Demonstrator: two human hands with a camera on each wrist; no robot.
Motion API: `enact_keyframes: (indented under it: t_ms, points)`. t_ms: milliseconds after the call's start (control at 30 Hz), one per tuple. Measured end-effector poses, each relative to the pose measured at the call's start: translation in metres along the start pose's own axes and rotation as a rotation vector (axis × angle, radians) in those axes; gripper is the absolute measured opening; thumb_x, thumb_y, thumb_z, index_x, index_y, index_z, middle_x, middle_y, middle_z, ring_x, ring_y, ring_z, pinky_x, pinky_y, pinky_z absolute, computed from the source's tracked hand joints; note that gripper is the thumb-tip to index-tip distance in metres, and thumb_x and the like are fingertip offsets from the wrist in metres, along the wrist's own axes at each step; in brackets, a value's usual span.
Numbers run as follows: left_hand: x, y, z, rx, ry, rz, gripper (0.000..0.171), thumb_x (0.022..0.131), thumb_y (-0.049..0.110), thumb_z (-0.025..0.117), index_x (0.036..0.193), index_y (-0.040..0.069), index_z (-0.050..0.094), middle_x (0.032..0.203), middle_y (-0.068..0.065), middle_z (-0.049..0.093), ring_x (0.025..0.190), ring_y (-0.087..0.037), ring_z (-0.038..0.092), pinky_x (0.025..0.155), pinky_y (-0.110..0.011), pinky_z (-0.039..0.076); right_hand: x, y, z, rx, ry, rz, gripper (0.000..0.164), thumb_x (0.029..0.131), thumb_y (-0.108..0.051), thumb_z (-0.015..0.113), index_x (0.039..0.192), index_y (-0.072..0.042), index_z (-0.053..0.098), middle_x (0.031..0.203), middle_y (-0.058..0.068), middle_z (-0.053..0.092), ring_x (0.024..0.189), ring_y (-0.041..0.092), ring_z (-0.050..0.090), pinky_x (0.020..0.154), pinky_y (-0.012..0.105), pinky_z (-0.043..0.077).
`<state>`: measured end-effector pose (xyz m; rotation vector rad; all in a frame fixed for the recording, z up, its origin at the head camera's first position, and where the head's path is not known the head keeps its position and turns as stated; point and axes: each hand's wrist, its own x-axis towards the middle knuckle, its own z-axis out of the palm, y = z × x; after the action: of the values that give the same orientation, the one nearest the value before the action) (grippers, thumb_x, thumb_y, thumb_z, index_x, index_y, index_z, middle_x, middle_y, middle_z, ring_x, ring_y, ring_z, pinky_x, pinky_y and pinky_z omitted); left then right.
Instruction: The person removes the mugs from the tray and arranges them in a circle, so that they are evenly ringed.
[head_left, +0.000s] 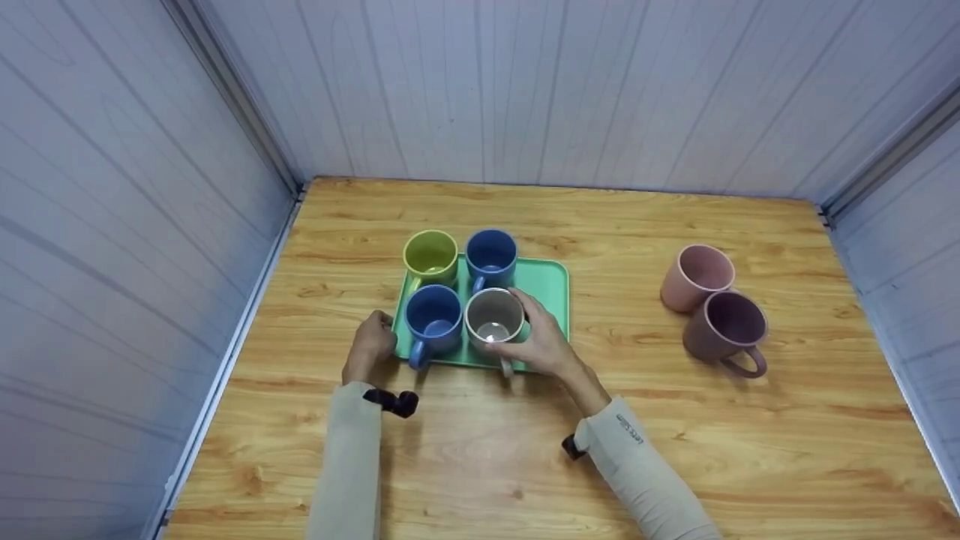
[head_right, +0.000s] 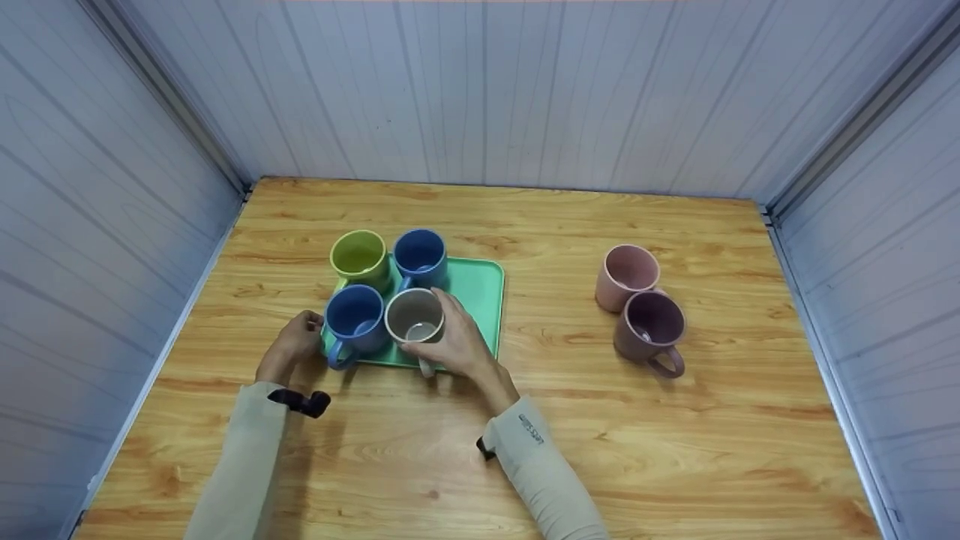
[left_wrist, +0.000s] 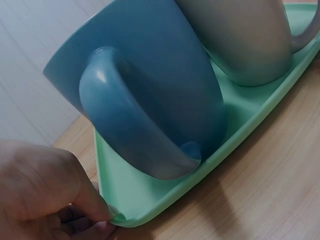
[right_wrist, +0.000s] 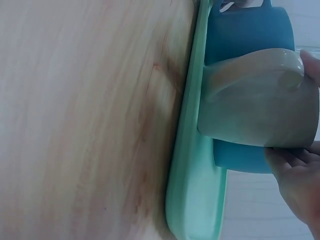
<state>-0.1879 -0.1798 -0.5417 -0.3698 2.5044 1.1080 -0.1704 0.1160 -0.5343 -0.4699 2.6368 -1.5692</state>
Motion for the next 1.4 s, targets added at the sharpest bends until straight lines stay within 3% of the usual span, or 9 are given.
enact_keyframes:
  t_ms: [333,600,1167,1400]
  points:
    - [0.0,-0.002,-0.001,-0.008,-0.013,-0.014,0.039,0.091,0.003,0.031,0.127,-0.002,0.046,0.127,-0.022,0.051,0.109,-0.029,0.049,0.095,-0.042,0.042,-0.013,0.002,-0.008,0.041,0.073,-0.02,0.096,0.063,-0.038,0.088,0.142,-0.007,0.042,0.138,0.003,0.05,0.124,0.019,0.049,0.102,0.042,0.043]
    - [0.001,-0.005,0.0,0.001,0.007,0.009,0.037,0.093,0.005,0.03,0.125,-0.003,0.047,0.125,-0.022,0.052,0.107,-0.029,0.049,0.091,-0.04,0.042,-0.02,0.005,-0.022,0.047,0.082,0.032,0.096,0.063,-0.047,0.085,0.143,-0.015,0.041,0.137,0.001,0.051,0.122,0.019,0.049,0.102,0.044,0.043]
    - [0.001,-0.005,-0.002,-0.004,0.001,0.005,0.037,0.095,0.006,0.029,0.126,-0.002,0.046,0.126,-0.022,0.052,0.109,-0.029,0.049,0.094,-0.042,0.042,-0.038,0.015,-0.057,0.026,0.152,0.072,0.099,0.064,-0.045,0.086,0.142,-0.007,0.041,0.136,0.009,0.05,0.123,0.023,0.049,0.103,0.045,0.041]
    - [0.001,-0.002,-0.002,-0.025,-0.013,0.007,0.038,0.095,0.006,0.028,0.129,-0.002,0.045,0.129,-0.022,0.05,0.109,-0.029,0.048,0.095,-0.042,0.041,-0.052,-0.018,-0.083,0.055,0.163,0.127,0.088,0.07,-0.021,0.086,0.141,0.002,0.04,0.137,0.021,0.048,0.126,0.034,0.046,0.106,0.05,0.036]
